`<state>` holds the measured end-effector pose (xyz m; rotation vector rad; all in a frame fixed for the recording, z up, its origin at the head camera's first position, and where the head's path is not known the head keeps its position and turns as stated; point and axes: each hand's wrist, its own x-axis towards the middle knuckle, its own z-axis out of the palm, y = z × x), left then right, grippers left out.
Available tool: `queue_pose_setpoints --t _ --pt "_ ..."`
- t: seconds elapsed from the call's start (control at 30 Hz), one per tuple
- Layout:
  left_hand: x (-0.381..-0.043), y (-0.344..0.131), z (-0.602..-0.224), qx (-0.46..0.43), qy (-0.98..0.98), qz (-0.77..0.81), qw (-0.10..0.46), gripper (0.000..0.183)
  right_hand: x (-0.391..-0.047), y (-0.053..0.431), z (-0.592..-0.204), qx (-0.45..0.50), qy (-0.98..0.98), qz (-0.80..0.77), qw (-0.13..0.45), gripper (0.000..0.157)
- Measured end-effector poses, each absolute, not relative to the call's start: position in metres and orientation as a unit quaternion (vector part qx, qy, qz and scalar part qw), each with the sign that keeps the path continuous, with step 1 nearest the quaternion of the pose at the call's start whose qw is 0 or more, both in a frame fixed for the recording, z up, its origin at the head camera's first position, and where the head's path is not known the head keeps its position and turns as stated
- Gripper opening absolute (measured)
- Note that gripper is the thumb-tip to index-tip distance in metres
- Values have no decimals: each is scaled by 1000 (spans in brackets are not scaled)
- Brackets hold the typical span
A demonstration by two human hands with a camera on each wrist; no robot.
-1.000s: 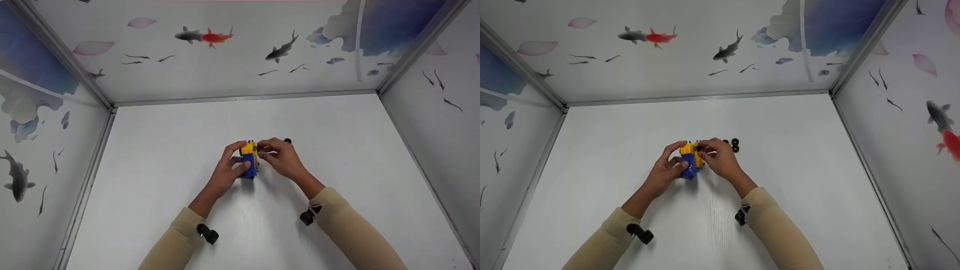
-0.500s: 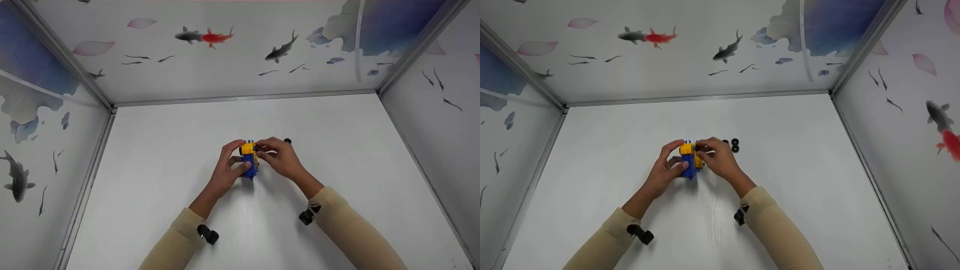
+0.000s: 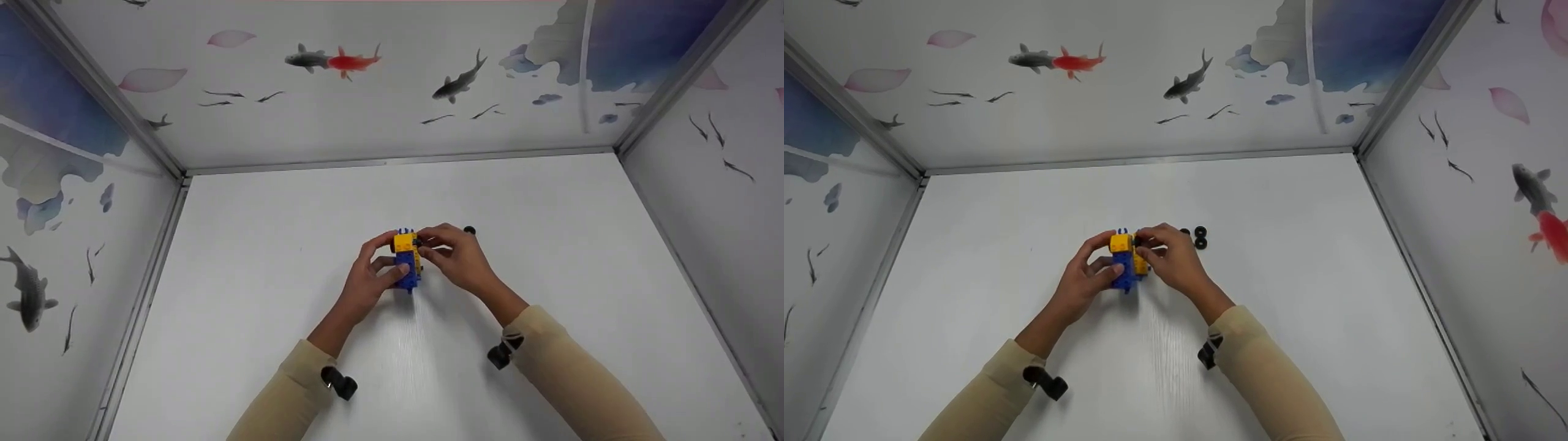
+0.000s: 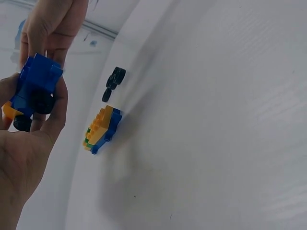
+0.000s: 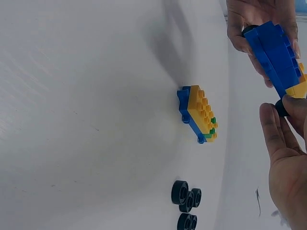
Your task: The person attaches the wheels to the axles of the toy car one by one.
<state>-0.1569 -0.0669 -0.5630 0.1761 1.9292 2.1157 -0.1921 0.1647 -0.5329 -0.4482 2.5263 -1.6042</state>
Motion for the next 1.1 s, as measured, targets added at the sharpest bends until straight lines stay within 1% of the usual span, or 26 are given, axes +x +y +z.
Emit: queue_pose_setpoints --t 0.33,0.7,1.1 --pt "-158 -68 -567 45 686 713 135 70 -191 163 -532 -146 839 -522 47 32" --pt "-157 -65 -562 26 681 715 158 71 -190 163 -533 -164 849 -501 20 29" --pt "-157 -65 -562 29 664 727 174 74 -189 162 -531 -181 851 -494 -1 30"
